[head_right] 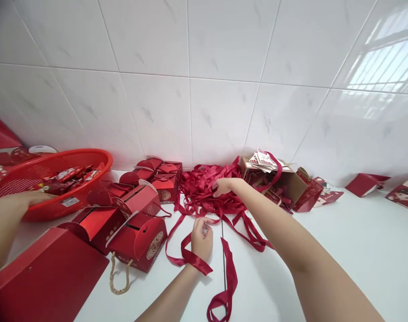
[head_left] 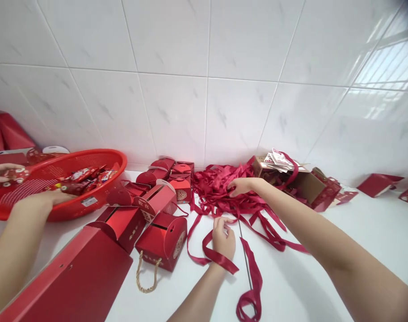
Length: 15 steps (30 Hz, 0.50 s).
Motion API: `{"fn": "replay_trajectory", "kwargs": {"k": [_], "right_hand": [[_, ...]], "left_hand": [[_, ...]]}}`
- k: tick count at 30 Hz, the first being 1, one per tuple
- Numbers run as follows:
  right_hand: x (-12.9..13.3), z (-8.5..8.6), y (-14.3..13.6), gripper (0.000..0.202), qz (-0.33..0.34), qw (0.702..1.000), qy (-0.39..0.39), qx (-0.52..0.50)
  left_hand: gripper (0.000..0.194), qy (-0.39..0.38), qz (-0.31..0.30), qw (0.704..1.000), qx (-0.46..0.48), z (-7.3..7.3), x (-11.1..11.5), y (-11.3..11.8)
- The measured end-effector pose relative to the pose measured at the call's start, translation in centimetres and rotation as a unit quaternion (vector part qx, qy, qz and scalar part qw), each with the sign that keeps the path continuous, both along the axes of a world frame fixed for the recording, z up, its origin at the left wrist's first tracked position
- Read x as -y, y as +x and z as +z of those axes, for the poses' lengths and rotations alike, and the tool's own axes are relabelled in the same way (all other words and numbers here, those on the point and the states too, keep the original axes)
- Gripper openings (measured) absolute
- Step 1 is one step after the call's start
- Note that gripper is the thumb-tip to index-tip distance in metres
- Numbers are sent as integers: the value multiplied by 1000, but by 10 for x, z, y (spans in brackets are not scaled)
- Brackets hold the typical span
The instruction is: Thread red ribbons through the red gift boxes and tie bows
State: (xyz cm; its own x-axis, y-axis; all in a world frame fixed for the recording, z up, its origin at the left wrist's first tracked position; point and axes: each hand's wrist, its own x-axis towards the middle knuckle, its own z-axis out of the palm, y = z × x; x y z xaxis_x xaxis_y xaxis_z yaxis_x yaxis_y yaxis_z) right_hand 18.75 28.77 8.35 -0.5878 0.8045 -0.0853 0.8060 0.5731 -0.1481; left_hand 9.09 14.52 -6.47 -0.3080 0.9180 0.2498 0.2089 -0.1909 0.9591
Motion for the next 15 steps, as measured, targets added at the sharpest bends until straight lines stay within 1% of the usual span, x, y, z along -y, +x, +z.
{"fn": "replay_trajectory", "kwargs": {"k": [3,5,6,7,9,10,11,13,15], "right_hand": [[20,3,26,28,-57,998,-14,-25],[44,-2,51,29,-127,991,-16,-33],[57,-8,63,32,-172,984,-22,-30],[70,-17,74,39,-223,974,-29,-24],[93,-41,91,63,-318,947,-44,-18],[101,-54,96,76,-361,931,-46,-21],[106,-66,98,82,-400,915,-44,-27],[111,-86,94,81,-460,886,-37,-49],[112,-99,80,77,-486,870,-34,-80]], "left_hand": [[28,4,-4,1000,-2,1,-1,-1],[28,9,-7,1000,-1,1,-1,-1],[28,12,-9,1000,-1,1,-1,-1],[27,15,-9,1000,-1,1,-1,-1],[27,19,-7,1000,1,1,-2,0],[27,21,-5,1000,2,1,-2,0],[27,22,-3,1000,3,1,-3,0],[26,24,-1,1000,7,2,-5,0],[25,25,2,1000,13,2,-7,-1]]}}
